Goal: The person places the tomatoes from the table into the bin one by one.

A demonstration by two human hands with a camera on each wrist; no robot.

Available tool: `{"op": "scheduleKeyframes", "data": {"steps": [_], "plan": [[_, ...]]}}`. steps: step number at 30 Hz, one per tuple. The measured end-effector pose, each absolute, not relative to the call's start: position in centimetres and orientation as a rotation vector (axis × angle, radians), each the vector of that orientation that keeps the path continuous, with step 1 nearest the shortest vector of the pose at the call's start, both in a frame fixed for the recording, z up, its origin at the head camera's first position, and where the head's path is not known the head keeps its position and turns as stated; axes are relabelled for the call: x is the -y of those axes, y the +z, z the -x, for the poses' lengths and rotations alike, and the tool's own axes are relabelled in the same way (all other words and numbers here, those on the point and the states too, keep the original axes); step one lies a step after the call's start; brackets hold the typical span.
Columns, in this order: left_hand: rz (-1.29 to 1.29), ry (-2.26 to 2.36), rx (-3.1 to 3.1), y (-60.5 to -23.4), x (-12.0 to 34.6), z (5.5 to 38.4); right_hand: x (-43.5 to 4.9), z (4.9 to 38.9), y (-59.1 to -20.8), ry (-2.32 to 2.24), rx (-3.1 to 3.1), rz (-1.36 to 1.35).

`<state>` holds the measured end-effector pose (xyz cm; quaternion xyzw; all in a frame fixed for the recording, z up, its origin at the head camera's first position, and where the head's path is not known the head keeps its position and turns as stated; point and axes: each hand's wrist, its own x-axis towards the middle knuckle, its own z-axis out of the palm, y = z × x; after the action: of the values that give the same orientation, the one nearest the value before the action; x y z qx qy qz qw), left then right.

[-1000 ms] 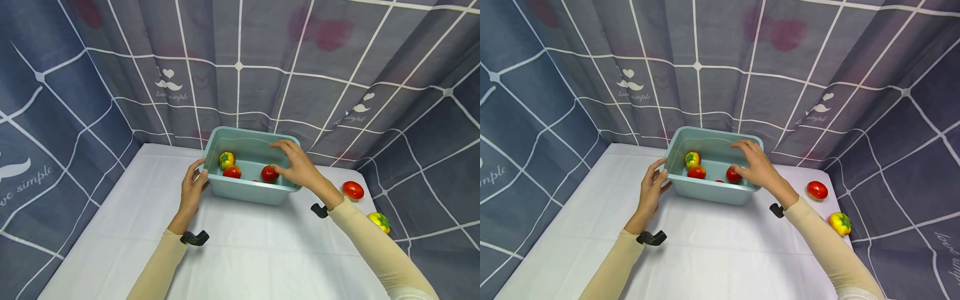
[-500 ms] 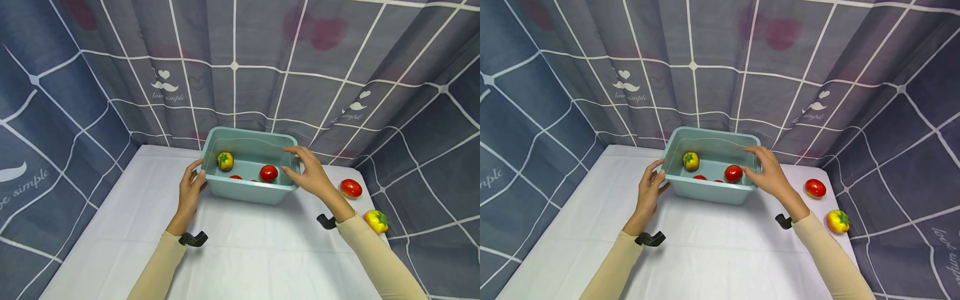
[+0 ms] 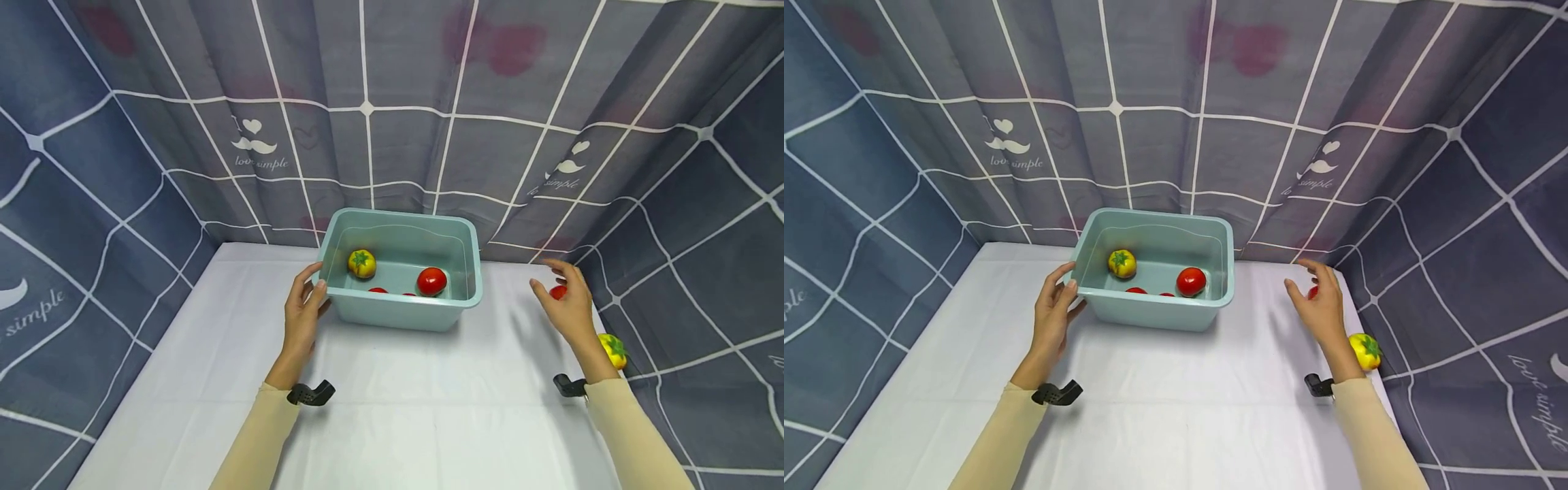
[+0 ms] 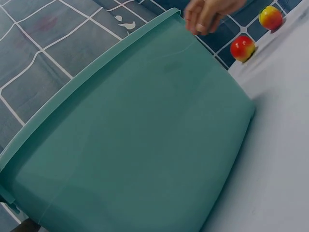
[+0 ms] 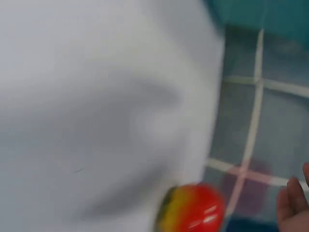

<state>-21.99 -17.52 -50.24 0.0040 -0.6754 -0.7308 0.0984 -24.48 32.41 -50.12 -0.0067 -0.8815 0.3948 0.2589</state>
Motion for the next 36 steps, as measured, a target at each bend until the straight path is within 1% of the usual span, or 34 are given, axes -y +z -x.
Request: {"op": "scheduleKeyframes", "data": {"steps": [6,10,16,21,31,36], "plan": [[-0.007,-2.177,1.987,-50.1,17.6,21.9,-35.1,24.3,-53.0,1.101,2.444,0.462],[-0.013,-2.188,1.969,-50.2,17.6,21.9,-35.9,24.4,-54.6,1.134,2.450,0.605],[-0.012,-2.184,1.975,-50.4,17.5,22.1,-36.3,24.9,-56.4,1.144,2.465,0.686],[-0.006,-2.183,1.975,-50.3,17.5,22.0,-36.4,25.1,-57.0,1.167,2.467,0.728],[-0.011,-2.178,1.986,-50.3,17.5,22.0,-36.4,25.1,-56.9,1.175,2.471,0.743],[-0.012,-2.171,1.993,-50.3,17.5,22.0,-35.9,25.2,-56.4,1.179,2.446,0.692]]}}
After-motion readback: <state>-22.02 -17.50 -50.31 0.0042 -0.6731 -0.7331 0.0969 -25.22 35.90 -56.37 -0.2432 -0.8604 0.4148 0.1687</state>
